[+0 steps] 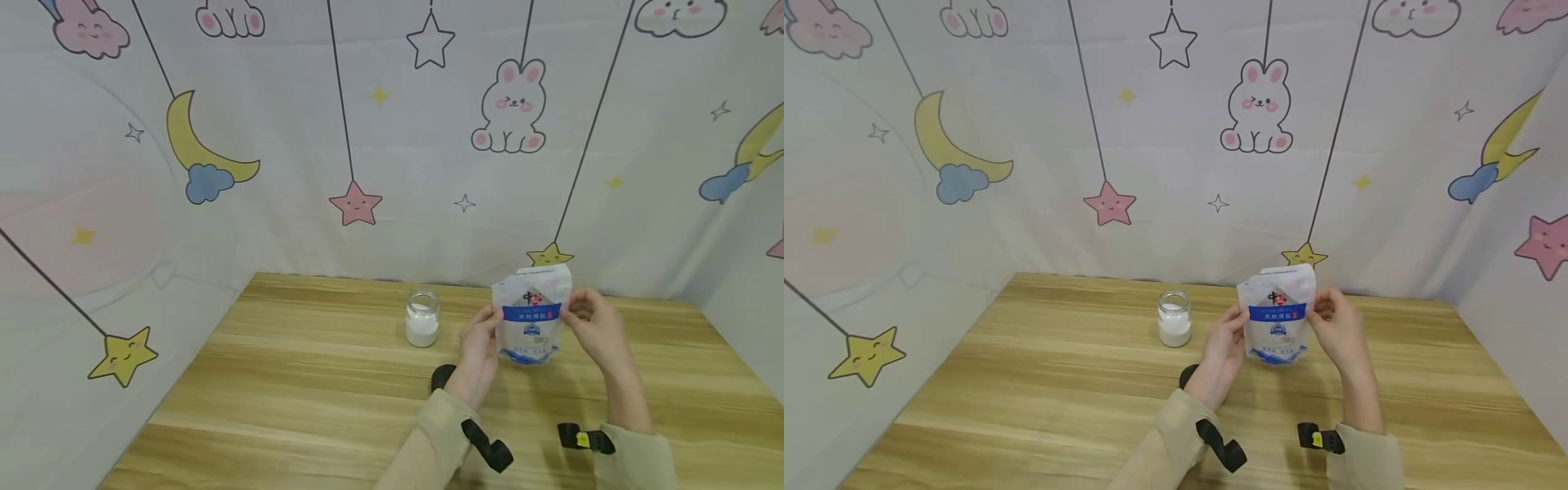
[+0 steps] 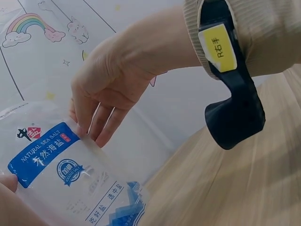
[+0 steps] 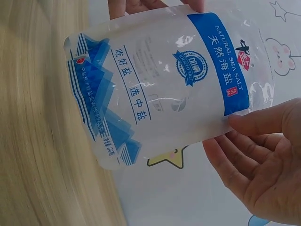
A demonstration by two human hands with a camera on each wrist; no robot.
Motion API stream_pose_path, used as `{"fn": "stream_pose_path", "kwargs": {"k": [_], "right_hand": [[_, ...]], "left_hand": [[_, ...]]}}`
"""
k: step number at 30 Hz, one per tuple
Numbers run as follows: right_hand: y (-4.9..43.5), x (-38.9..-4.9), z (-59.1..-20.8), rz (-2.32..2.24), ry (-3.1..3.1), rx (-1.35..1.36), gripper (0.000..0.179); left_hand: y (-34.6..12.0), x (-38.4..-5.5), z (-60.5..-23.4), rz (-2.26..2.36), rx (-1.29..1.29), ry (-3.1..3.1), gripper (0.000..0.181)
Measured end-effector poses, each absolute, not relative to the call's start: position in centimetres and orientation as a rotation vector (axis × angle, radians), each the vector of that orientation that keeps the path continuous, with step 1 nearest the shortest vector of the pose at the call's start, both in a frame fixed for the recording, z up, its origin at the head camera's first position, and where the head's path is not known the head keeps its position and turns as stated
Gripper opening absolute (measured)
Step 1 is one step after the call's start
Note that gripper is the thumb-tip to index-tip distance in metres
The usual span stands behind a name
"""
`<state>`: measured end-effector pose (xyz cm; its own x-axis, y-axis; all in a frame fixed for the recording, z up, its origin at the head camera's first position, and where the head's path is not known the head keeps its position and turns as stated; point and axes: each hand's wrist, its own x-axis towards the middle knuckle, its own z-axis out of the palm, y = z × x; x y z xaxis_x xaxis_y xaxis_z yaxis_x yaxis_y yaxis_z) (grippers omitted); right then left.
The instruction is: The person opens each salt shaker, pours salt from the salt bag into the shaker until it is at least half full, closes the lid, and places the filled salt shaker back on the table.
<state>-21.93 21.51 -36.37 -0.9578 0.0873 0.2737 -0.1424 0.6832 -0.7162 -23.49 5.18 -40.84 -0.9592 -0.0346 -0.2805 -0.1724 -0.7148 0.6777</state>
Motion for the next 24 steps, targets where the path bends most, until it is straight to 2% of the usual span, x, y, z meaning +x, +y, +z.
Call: {"fn": "stream_pose_path", "kwargs": {"k": [24], "right_hand": [[21.99,-22.02,-36.99,1.127,-2.647,-0.006,0.021]], "left_hand": [[6.09,-23.55,-40.50,2.759,-0.497,1.303,0.023]]}}
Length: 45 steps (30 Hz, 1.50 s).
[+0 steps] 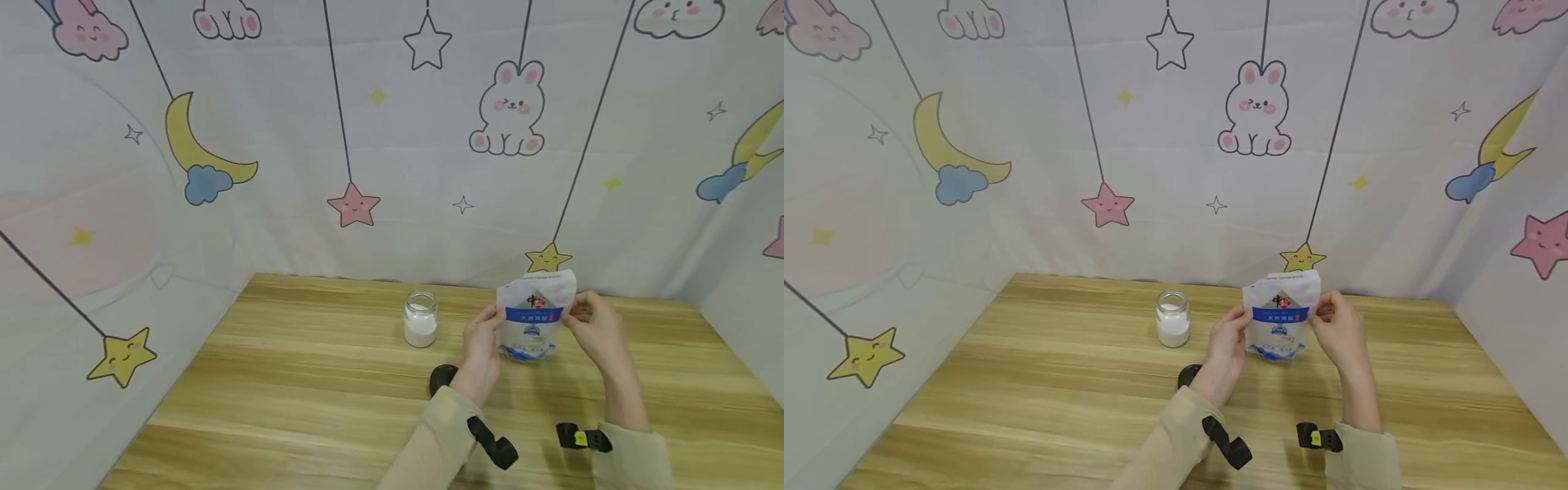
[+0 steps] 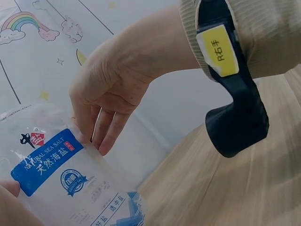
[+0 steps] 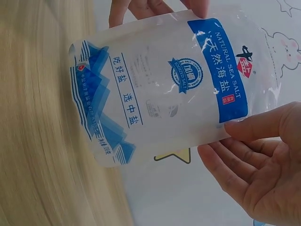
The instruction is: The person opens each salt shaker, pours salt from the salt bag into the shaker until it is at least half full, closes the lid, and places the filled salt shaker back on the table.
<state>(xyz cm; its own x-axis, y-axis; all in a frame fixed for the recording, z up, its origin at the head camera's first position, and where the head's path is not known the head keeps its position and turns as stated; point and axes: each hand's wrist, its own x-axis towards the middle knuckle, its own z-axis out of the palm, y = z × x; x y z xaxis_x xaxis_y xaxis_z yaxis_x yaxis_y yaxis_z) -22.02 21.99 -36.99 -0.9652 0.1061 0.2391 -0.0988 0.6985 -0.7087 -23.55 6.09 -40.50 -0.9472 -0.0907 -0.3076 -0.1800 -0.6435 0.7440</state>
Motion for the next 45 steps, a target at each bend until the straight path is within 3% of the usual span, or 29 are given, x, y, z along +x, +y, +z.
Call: {"fn": "stream_pose_path", "kwargs": {"k": [45], "right_hand": [[22.76,-22.04,-37.27,1.134,-2.773,-0.018,0.035]], "left_hand": [[6.93,-23.33,-40.36,2.689,-0.511,1.433,0.022]]}}
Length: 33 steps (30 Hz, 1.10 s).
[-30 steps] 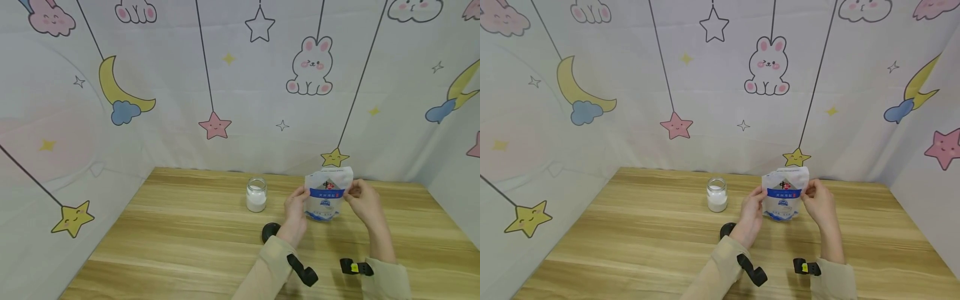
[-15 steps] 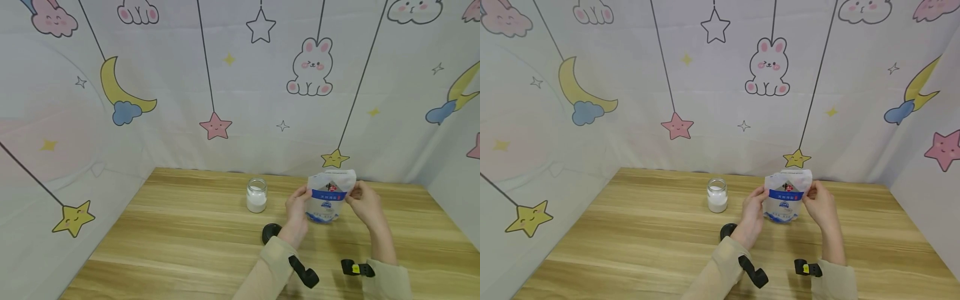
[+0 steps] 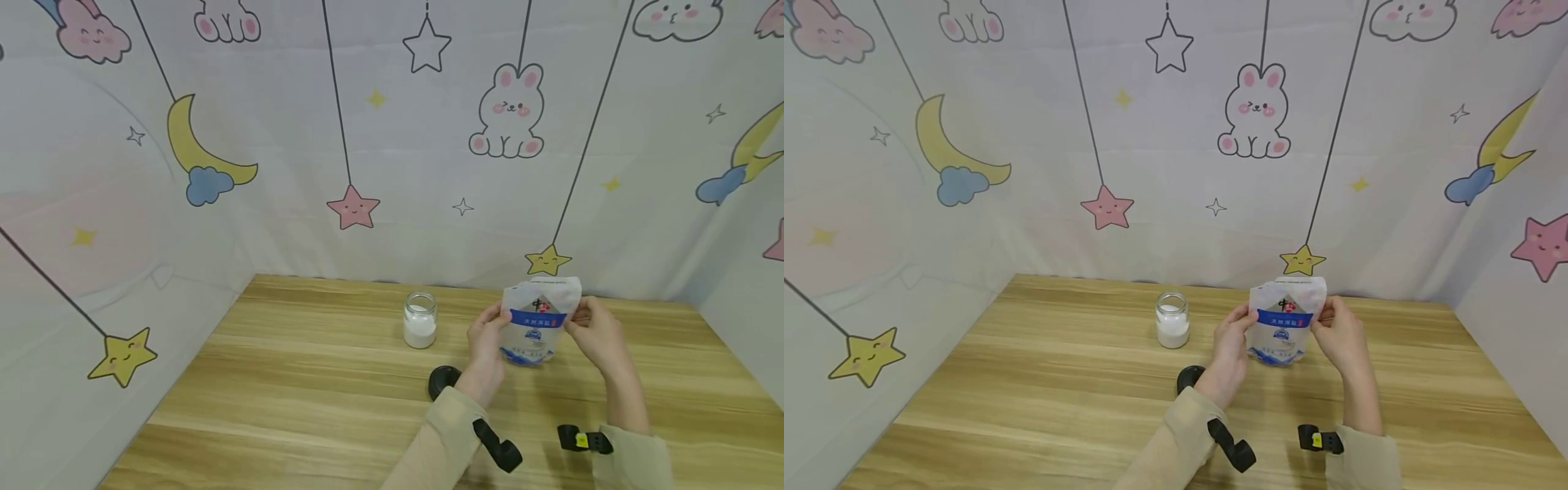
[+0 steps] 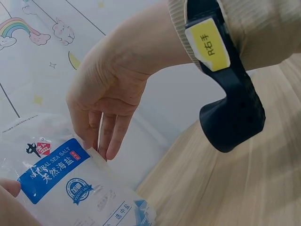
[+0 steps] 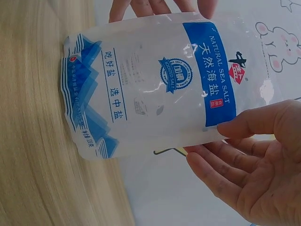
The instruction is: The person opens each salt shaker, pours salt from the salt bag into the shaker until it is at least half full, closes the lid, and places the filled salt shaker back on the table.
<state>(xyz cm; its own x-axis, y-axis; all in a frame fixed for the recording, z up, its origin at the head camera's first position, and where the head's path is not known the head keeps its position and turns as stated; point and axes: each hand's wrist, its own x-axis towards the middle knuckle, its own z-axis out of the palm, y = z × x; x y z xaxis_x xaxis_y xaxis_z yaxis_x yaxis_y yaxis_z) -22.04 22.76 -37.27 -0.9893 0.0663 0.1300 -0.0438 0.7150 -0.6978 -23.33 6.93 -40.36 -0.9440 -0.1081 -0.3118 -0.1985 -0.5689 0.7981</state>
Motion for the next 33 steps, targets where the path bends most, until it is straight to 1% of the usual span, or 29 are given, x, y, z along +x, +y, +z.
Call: {"fn": "stream_pose_path", "kwargs": {"k": [7,12,17,22,27,30,33], "right_hand": [[22.8,-22.1,-37.2,1.119,-2.768,0.004,0.031],[22.9,-21.9,-37.0,1.128,-2.739,-0.009,0.036],[23.0,-21.6,-36.6,1.179,-2.707,-0.051,0.043],[22.9,-21.2,-36.1,1.227,-2.647,-0.119,0.045],[23.0,-20.6,-35.7,1.211,-2.623,-0.181,0.050],[23.1,-20.4,-35.3,1.172,-2.617,-0.189,0.051],[23.0,-20.2,-34.9,1.127,-2.616,-0.185,0.049]], "left_hand": [[6.8,-23.2,-40.2,2.687,-0.539,1.448,0.024],[6.9,-23.0,-39.9,2.702,-0.548,1.452,0.028],[6.8,-22.5,-39.7,2.726,-0.559,1.458,0.036],[6.6,-21.8,-39.5,2.757,-0.568,1.446,0.046],[6.3,-20.6,-39.0,2.801,-0.545,1.406,0.061],[6.2,-20.0,-38.5,2.827,-0.531,1.369,0.070],[5.9,-19.4,-37.8,2.843,-0.530,1.327,0.074]]}}
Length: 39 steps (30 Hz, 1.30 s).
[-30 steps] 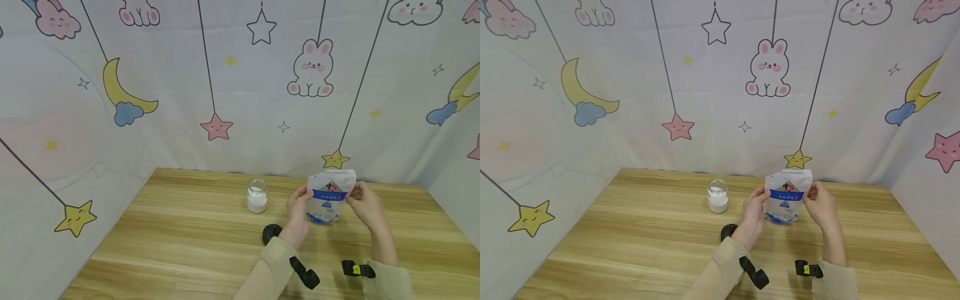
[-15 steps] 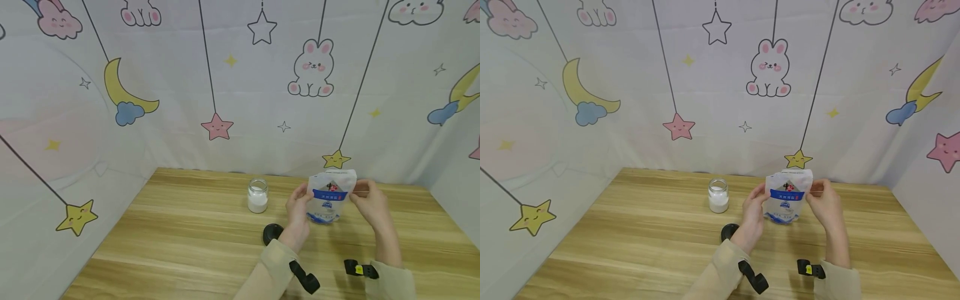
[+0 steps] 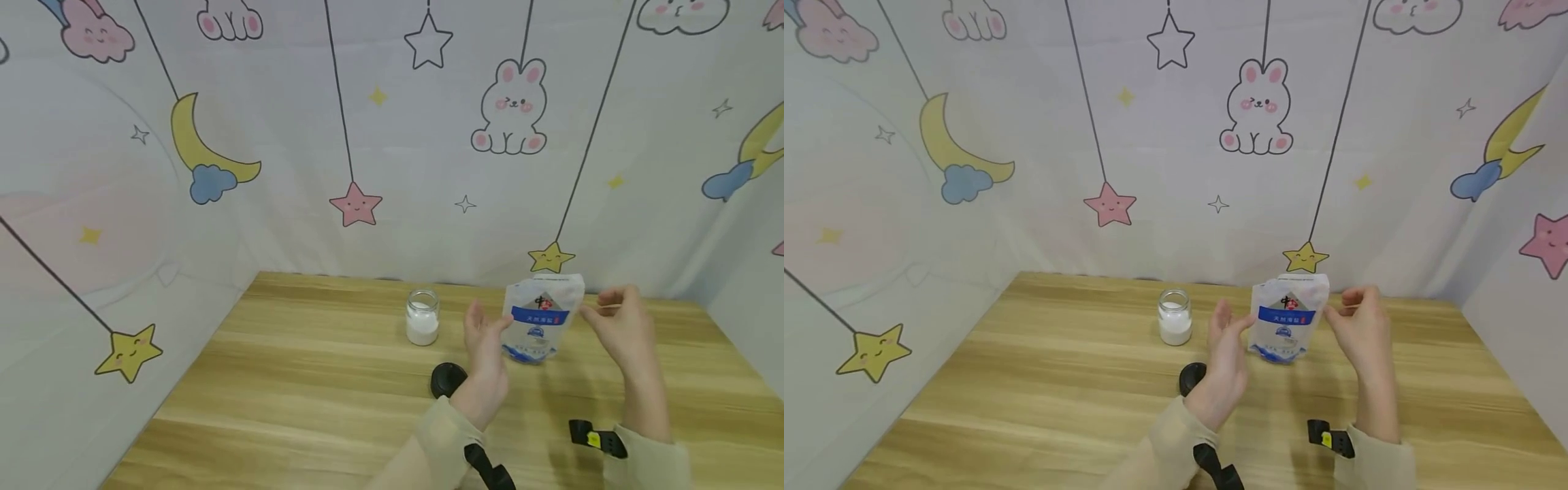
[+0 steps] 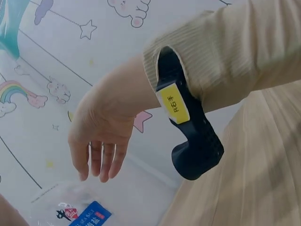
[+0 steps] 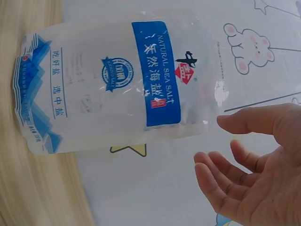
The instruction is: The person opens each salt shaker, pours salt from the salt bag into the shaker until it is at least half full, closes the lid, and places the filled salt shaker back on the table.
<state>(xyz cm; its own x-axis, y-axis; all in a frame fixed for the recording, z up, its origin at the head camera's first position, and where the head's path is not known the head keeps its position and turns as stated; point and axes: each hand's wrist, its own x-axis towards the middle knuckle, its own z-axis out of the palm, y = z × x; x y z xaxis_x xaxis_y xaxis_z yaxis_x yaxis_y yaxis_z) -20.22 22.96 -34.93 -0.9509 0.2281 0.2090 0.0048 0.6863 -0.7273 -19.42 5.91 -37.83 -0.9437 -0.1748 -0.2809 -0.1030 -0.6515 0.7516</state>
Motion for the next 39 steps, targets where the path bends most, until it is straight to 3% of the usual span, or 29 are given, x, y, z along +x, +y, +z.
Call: {"fn": "stream_pose_path", "kwargs": {"k": [10,24,39], "right_hand": [[22.5,-19.2,-33.8,0.968,-2.752,-0.065,0.034],[21.3,-18.8,-33.2,0.944,-2.862,0.115,0.036],[20.2,-18.9,-33.0,0.936,-2.890,0.201,0.033]], "left_hand": [[4.2,-17.0,-35.9,-2.804,0.364,-1.352,0.072],[1.4,-15.0,-34.1,-2.932,0.191,-1.324,0.068],[-3.1,-16.4,-33.9,-2.861,-0.018,-1.360,0.064]]}}
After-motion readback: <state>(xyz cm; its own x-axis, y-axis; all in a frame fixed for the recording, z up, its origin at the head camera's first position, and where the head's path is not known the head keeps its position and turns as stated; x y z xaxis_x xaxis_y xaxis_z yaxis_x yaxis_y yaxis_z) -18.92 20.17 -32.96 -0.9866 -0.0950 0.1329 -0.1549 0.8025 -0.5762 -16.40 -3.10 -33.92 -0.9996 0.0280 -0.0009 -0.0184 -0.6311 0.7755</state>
